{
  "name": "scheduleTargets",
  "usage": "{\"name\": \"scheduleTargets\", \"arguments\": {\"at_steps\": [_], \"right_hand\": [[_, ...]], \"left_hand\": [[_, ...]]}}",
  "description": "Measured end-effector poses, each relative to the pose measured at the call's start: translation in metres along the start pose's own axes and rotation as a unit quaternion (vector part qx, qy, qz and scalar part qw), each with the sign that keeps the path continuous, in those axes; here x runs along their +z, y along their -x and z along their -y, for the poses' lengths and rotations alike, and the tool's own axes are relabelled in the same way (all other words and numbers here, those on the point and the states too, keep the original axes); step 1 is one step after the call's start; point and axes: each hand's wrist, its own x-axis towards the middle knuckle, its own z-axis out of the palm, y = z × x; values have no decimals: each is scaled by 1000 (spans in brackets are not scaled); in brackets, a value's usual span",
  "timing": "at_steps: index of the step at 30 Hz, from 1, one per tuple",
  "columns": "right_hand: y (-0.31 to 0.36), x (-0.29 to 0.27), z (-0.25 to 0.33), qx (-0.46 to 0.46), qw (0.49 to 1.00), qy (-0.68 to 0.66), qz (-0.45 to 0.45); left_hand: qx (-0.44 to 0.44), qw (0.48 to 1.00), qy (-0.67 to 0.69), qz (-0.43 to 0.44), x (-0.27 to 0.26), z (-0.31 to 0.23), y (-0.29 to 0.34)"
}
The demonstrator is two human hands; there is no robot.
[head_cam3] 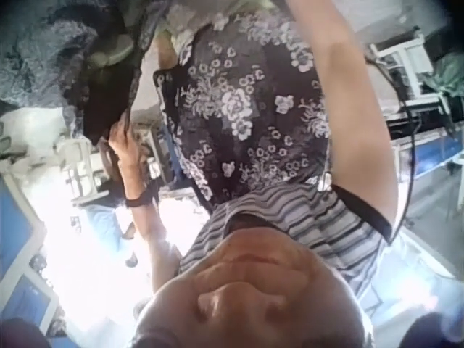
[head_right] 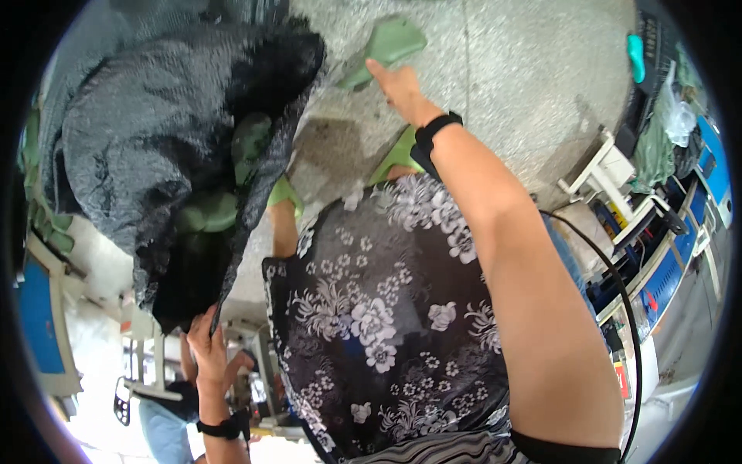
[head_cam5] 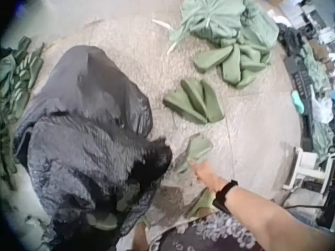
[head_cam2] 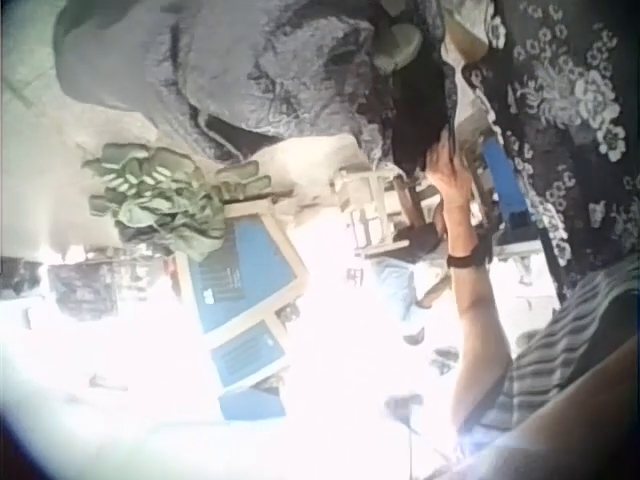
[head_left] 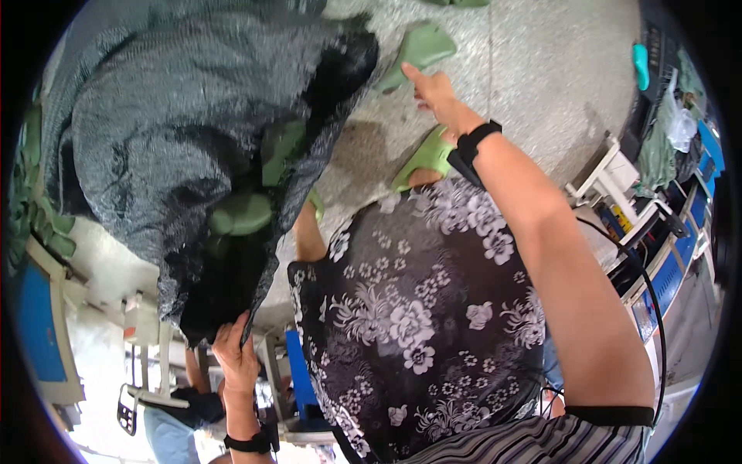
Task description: Sorting green plastic shoe lasts into a large black bag on a factory floor.
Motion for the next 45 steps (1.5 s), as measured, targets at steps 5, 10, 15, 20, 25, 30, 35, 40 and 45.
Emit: {"name": "scheduleTargets", "arguments": {"at_steps": [5, 10, 15, 20, 25, 30, 35, 40, 45], "right_hand": [[-58, 14, -14, -106, 986, -108, -71], [32, -12, -12, -86, 970, -221, 46], [149, -114, -23, -175, 975, -101, 97], [259, -107, -2, -398, 870, 184, 226], [277, 46, 74, -414, 812, 226, 342], [268, 162, 133, -492, 840, 150, 171], [265, 88, 108, -589, 777, 129, 180], [179, -42, 98, -551, 811, 182, -73], [6, -103, 145, -549, 756, 284, -215]], "left_hand": [[41, 996, -50, 54, 13, -4, -18], [-3, 999, -37, 27, -2, -19, -10], [28, 999, -22, 11, 8, -35, -20], [49, 996, -71, 34, 6, -46, -2], [64, 995, -67, 22, 4, -45, 1], [65, 996, -59, -3, -9, -44, 6], [64, 997, -48, 3, -15, -44, -3], [47, 996, -72, 13, -9, -53, -6], [24, 997, -68, 21, 2, -75, -57]]}}
